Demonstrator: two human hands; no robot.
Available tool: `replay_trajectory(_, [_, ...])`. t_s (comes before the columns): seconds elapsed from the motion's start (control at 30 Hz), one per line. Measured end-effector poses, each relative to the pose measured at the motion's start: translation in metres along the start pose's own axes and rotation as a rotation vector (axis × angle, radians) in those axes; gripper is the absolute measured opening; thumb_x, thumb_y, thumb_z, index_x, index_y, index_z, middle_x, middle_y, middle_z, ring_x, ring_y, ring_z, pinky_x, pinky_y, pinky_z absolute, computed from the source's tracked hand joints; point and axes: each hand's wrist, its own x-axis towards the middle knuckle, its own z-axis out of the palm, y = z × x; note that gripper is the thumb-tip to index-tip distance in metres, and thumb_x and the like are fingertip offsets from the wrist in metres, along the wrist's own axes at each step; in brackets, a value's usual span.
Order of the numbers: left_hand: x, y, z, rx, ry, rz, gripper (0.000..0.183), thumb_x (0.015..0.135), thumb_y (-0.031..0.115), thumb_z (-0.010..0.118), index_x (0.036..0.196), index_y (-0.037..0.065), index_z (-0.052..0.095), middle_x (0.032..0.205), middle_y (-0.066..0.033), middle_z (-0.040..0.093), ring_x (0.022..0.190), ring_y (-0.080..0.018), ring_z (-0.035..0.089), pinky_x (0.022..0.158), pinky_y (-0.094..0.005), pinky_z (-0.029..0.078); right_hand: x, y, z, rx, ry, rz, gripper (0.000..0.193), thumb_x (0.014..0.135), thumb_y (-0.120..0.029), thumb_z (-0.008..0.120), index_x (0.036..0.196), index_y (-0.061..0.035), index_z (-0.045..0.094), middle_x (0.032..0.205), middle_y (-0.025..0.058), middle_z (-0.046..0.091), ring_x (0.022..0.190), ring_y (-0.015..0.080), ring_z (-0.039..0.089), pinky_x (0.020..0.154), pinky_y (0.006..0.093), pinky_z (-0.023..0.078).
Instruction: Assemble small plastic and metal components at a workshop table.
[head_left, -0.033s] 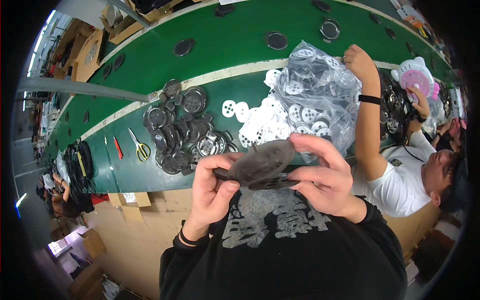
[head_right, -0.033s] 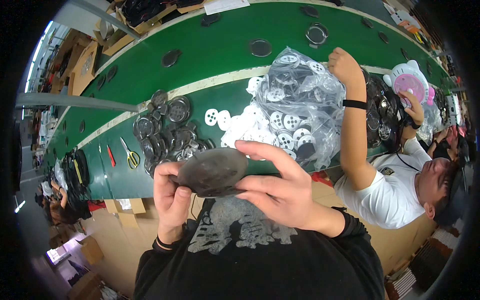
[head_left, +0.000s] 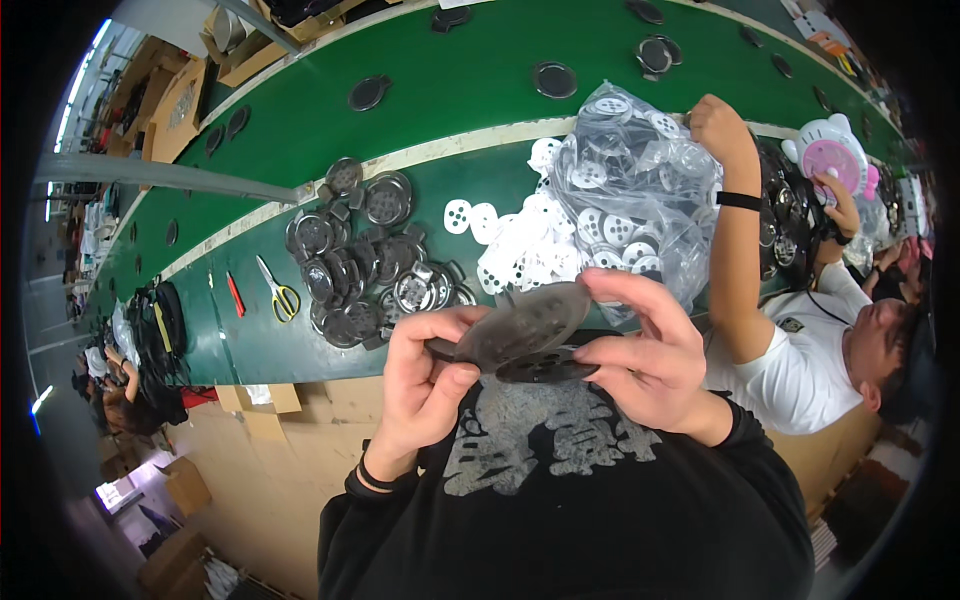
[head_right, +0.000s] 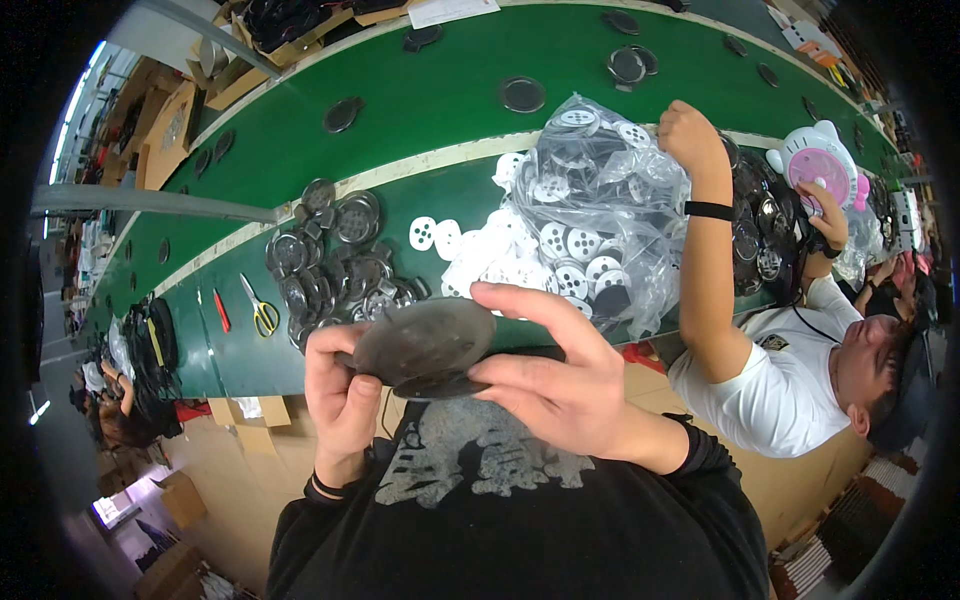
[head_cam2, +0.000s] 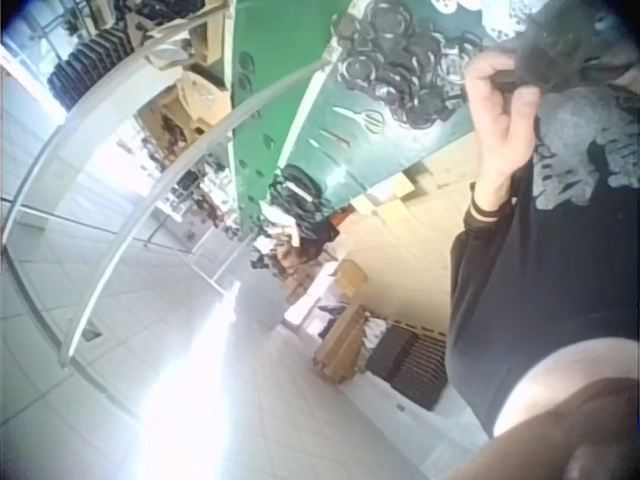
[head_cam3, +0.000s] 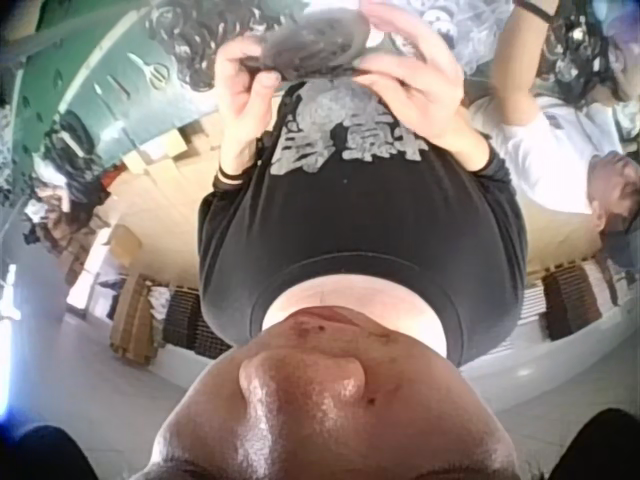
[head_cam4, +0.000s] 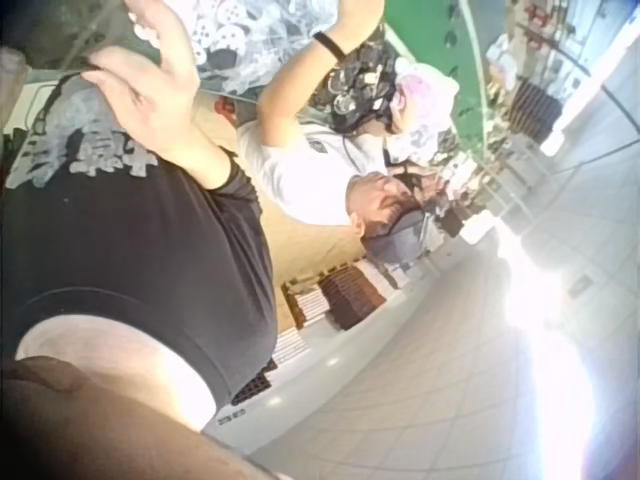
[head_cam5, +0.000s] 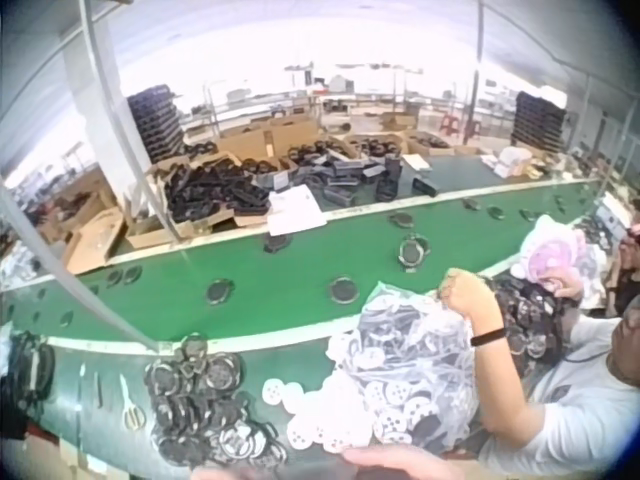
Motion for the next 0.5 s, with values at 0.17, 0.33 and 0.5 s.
replay_trajectory(0.17, [0.0025,0.0015,0.0007,0.053,-0.014,0.139,0.025,0.09,0.011,0.055,0.106,0.002,0.038,0.109,-0.0241,0.053,0.095,-0.0226,0.055,0.082,-0.0335,0.045,0.0008,0.0006,0.0014,-0.053,0.046,-0.123,0.023,0.064,-0.006,0.074,0.085,0.0,0.067,0.116,0.0272,0.053,0.105,0.036,0.056,0.089,0.0403,0.046])
replay_trajectory(0.33, [0.0032,0.0008,-0.0012,0.043,-0.044,0.154,0.026,0.09,0.011,0.055,0.106,0.002,0.038,0.108,-0.0241,0.054,0.094,-0.0223,0.056,0.082,-0.0333,0.045,0.0019,-0.001,0.0027,-0.037,0.05,-0.104,0.021,0.066,-0.006,0.074,0.085,0.0002,0.067,0.115,0.0273,0.053,0.105,0.0361,0.056,0.088,0.0393,0.047])
replay_trajectory(0.5, [0.002,0.0017,0.0021,0.014,-0.013,0.137,0.027,0.089,0.012,0.056,0.106,0.002,0.037,0.11,-0.0244,0.052,0.095,-0.0214,0.055,0.082,-0.0332,0.045,0.0031,0.0006,0.0026,0.054,0.037,-0.043,0.018,0.07,-0.006,0.073,0.085,0.0017,0.067,0.118,0.0263,0.051,0.104,0.0345,0.056,0.088,0.0386,0.047])
